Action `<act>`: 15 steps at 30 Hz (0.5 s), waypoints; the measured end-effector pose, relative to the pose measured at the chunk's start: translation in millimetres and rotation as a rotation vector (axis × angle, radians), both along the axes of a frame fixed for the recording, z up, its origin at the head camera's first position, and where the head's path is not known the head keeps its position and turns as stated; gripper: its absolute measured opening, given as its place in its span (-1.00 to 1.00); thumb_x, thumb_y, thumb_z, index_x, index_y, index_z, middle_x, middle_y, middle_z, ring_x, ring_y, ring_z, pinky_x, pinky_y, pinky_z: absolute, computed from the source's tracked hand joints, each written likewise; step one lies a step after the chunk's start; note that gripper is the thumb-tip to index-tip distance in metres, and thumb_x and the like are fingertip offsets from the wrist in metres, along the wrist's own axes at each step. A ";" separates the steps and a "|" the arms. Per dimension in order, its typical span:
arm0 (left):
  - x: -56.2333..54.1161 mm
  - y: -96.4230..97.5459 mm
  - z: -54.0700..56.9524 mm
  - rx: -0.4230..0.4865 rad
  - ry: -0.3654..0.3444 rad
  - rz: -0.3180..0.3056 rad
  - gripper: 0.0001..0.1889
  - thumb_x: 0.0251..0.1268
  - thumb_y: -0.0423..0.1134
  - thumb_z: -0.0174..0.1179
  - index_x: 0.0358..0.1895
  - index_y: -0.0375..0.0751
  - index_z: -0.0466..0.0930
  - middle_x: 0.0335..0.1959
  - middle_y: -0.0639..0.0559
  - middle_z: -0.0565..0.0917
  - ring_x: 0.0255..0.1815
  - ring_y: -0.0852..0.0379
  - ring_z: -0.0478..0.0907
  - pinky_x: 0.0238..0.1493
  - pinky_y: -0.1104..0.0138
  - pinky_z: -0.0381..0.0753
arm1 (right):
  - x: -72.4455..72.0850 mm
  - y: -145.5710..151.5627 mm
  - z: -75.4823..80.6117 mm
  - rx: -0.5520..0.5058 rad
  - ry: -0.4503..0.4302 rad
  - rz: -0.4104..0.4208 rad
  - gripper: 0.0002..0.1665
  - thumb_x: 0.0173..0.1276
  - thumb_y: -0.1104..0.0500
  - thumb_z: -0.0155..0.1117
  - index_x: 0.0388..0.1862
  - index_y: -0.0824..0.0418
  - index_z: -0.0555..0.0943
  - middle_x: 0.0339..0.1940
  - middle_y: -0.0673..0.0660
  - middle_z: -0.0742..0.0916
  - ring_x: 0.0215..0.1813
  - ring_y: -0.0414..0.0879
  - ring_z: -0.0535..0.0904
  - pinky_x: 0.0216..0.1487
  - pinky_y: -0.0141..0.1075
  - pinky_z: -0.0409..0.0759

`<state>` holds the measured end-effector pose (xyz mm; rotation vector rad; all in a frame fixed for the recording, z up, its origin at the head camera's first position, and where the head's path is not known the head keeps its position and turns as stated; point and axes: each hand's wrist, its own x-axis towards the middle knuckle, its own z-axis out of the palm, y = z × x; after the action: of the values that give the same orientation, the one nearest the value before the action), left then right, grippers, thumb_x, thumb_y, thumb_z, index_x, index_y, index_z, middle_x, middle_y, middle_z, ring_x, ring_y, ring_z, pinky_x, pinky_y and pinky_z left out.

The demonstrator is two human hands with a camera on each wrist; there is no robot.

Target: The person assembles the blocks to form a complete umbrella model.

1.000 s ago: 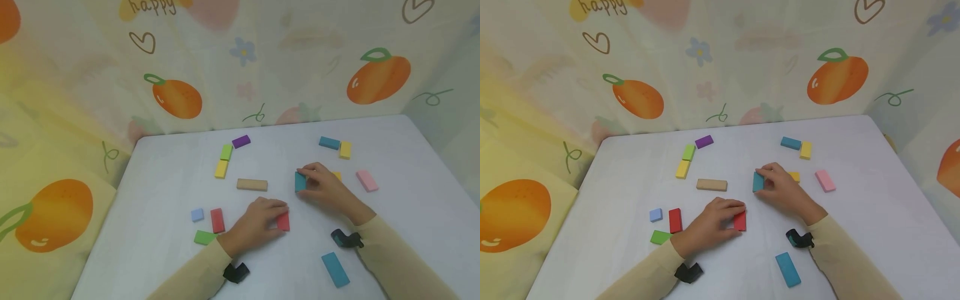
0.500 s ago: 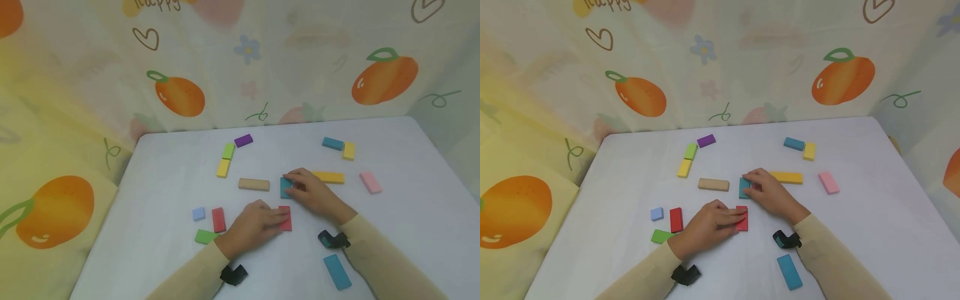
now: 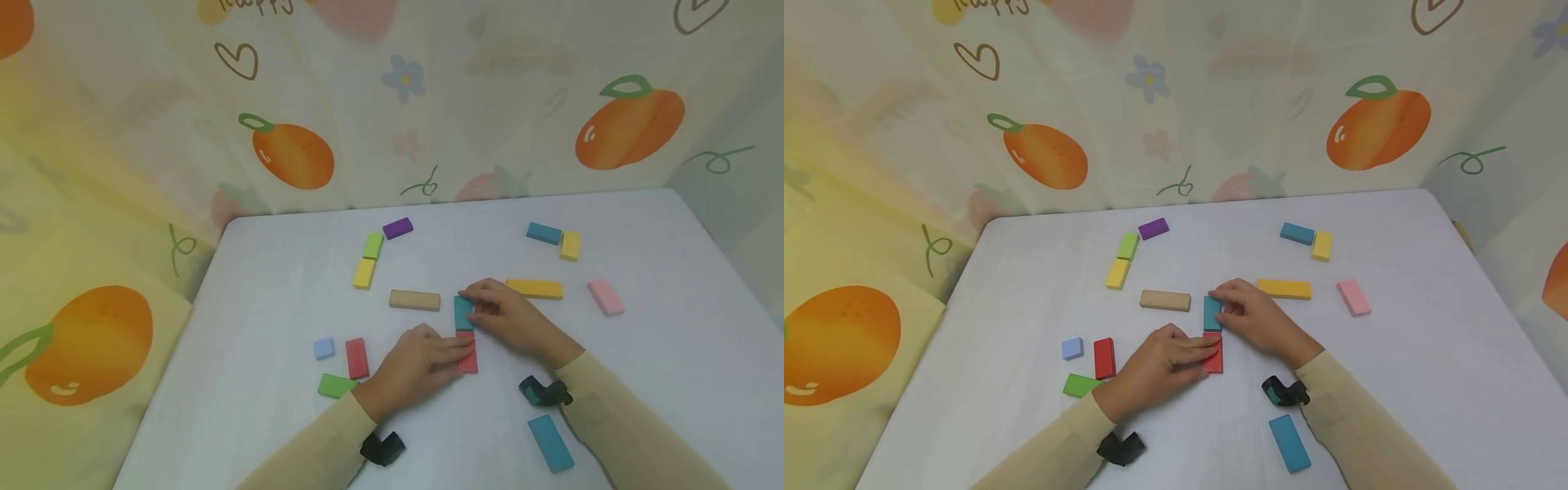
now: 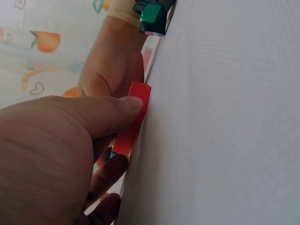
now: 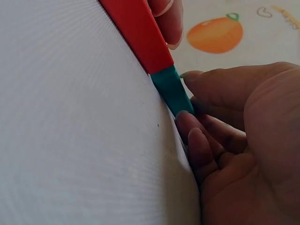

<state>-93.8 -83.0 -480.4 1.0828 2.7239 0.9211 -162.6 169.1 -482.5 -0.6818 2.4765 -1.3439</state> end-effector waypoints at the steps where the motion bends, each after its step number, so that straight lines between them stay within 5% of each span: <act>1: -0.3 0.2 -0.4 0.002 0.003 0.000 -0.53 0.48 -0.10 0.50 0.39 0.07 0.71 0.33 0.24 0.68 -0.11 0.29 0.47 -0.14 0.49 0.42 | 0.0 0.3 -0.2 -0.004 0.002 0.005 -0.49 0.58 0.27 0.41 0.46 0.14 0.68 0.24 0.00 0.67 0.05 -0.04 0.58 0.08 -0.24 0.63; 15: 0.2 2.2 -1.0 0.011 0.005 0.022 -0.51 0.48 -0.10 0.50 0.41 0.06 0.69 0.34 0.26 0.67 -0.13 0.30 0.44 -0.18 0.51 0.41 | 0.0 0.4 0.3 -0.004 0.007 0.032 -0.48 0.56 0.30 0.40 0.46 0.17 0.67 0.22 0.00 0.67 0.05 -0.04 0.57 0.10 -0.22 0.63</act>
<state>-93.6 -80.8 -481.4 1.0607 2.7433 0.9381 -162.6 169.5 -482.2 -0.7246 2.4588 -1.3374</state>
